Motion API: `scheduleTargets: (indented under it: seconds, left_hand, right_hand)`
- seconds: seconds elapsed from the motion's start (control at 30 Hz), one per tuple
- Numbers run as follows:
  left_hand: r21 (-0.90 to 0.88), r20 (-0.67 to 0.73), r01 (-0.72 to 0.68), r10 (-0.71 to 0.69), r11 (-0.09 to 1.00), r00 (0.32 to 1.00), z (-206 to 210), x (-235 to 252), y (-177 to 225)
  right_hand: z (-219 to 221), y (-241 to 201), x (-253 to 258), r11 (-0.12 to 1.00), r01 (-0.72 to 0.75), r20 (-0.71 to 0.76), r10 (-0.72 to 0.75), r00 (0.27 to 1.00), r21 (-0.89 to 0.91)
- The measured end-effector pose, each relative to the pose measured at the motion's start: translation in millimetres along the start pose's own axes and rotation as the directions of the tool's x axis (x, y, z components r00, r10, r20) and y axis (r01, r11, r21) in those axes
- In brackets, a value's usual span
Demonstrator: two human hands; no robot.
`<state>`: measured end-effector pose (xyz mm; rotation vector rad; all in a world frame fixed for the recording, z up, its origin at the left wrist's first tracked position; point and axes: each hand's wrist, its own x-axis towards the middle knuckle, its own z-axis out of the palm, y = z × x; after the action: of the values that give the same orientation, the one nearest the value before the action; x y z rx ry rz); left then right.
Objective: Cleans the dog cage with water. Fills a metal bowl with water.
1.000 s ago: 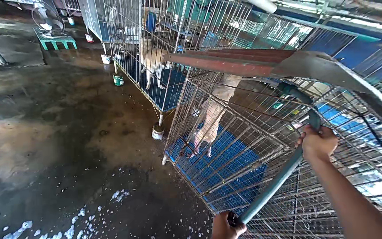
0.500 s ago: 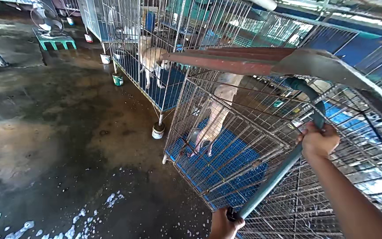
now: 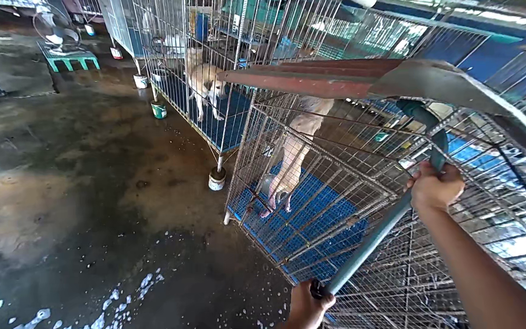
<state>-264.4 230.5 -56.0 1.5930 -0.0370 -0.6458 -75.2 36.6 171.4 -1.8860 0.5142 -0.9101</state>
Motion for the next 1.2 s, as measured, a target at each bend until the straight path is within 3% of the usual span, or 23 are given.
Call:
scheduleTargets:
  seconds: [0.3, 0.7, 1.2]
  left_hand:
    - [-0.002, 0.002, 0.019, -0.019, 1.000, 1.000, -0.4, -2.8, 4.6]
    - [-0.002, 0.065, 0.016, -0.016, 1.000, 0.998, 10.8, -10.8, 0.5]
    - [0.010, 0.176, -0.029, 0.026, 1.000, 0.984, 26.2, -33.8, 6.0]
  right_hand:
    - [-1.5, 0.2, 2.7, 0.999, -0.027, -0.001, 0.027, 1.000, -0.029]
    - [-14.5, -3.7, 3.7, 0.991, -0.092, 0.116, 0.104, 0.988, -0.099]
    - [-22.9, -21.4, 1.7, 0.943, -0.188, 0.283, 0.267, 0.921, -0.276]
